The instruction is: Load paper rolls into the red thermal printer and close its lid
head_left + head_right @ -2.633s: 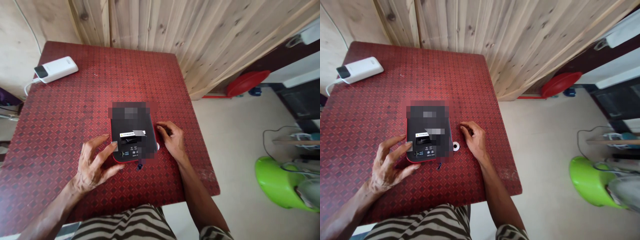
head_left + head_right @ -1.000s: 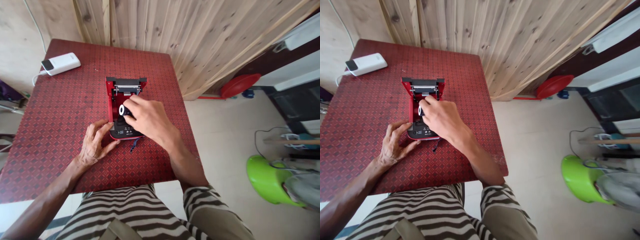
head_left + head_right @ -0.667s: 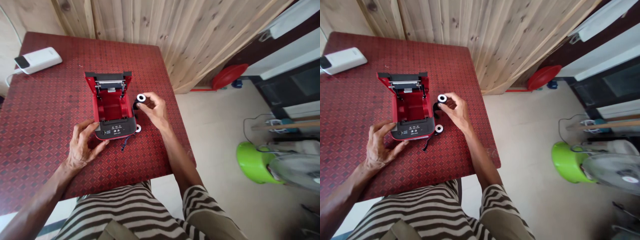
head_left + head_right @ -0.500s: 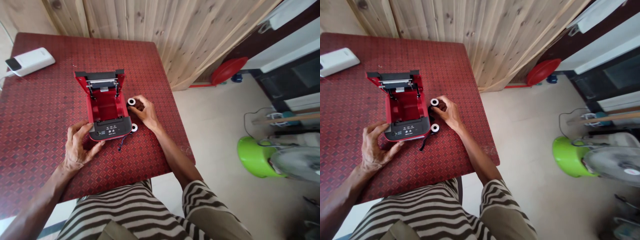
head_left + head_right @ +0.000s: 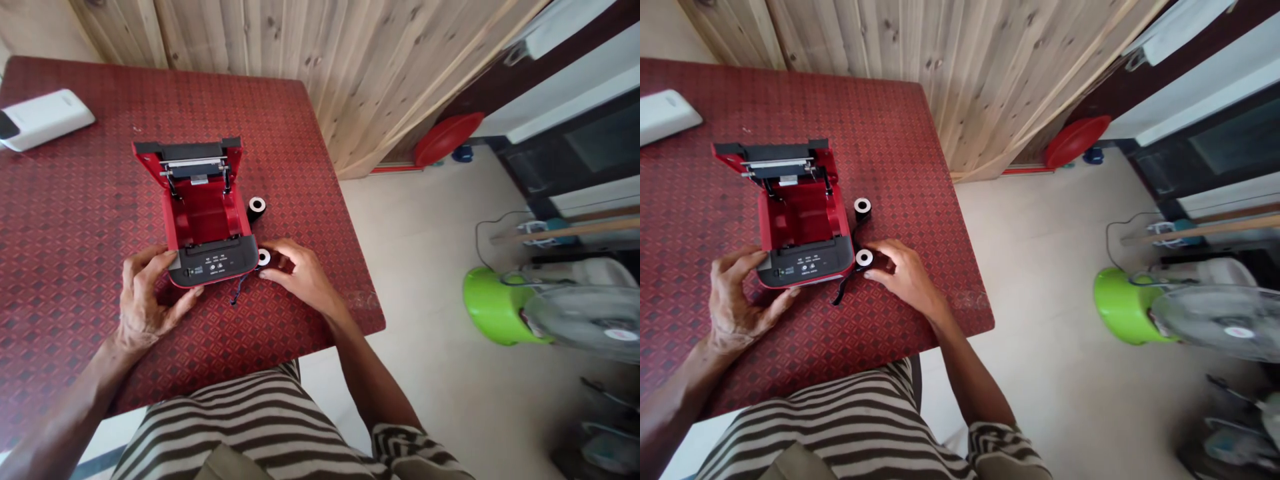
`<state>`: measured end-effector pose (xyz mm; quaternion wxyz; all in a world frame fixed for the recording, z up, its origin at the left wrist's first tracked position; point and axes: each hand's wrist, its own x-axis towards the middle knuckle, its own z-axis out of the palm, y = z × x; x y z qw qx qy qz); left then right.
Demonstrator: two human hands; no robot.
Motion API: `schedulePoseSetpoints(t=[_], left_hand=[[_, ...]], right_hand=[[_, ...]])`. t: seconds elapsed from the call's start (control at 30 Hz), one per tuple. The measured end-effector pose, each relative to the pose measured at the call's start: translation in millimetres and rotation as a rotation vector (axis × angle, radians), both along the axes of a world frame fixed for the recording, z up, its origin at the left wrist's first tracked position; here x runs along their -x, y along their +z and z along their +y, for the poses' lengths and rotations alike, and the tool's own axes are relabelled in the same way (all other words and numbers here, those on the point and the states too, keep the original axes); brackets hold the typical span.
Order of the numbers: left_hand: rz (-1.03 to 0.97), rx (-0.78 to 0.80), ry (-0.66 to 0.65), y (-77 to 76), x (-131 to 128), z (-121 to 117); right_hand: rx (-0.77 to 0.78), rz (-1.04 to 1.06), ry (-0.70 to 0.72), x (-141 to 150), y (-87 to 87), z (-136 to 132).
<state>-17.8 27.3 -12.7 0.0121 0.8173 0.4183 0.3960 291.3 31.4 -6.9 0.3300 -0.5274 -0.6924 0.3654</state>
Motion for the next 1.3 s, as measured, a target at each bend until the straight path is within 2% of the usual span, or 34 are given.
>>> schedulePoseSetpoints(t=[0.07,0.13,0.2,0.3,0.37,0.43,0.5,0.6,0.7,0.83,1.0,1.1,1.17,1.3], left_hand=[[-0.003,-0.003,0.005,-0.2,-0.1,0.0],[-0.01,0.004,0.003,-0.5,-0.3,-0.4],[-0.012,0.014,-0.005,-1.0,-0.5,-0.9],[-0.011,0.017,-0.009,-2.2,-0.6,-2.1],[-0.02,0.024,-0.007,-3.1,-0.2,-3.0],[-0.03,0.037,-0.013,-4.0,0.5,-4.0],[-0.027,0.05,-0.017,-4.6,1.3,-4.8],[-0.01,0.049,-0.018,-4.9,1.9,-5.5],[-0.008,0.053,-0.018,-4.2,1.7,-6.0],[-0.004,0.069,-0.019,-3.9,2.0,-5.9],[0.003,0.073,-0.033,-7.2,4.4,-5.7],[-0.001,0.075,-0.035,-7.5,5.8,-6.4],[0.001,0.073,-0.038,-4.7,6.2,-7.2],[0.004,0.091,-0.028,10.8,6.4,-7.0]], right_hand=[[-0.064,0.02,-0.025,7.4,-6.1,-3.5],[-0.099,0.024,-0.04,7.0,-0.2,-4.5],[-0.137,0.017,-0.027,1.6,21.9,-3.6],[-0.254,-0.042,0.081,2.0,72.2,6.4],[-0.393,-0.154,0.19,16.3,99.8,20.7],[-0.449,-0.346,0.275,40.1,113.2,39.1],[-0.4,-0.577,0.356,66.0,113.6,57.6],[-0.286,-0.842,0.423,95.2,103.3,78.7],[-0.218,-0.956,0.458,107.8,94.6,90.1],[-0.195,-0.99,0.501,111.5,89.7,96.4],[-0.176,-0.928,0.495,105.3,91.8,94.2],[-0.167,-0.726,0.482,90.7,96.8,86.3],[-0.214,-0.554,0.519,78.3,97.3,78.9],[-0.3,-0.325,0.563,59.7,85.4,65.8]])
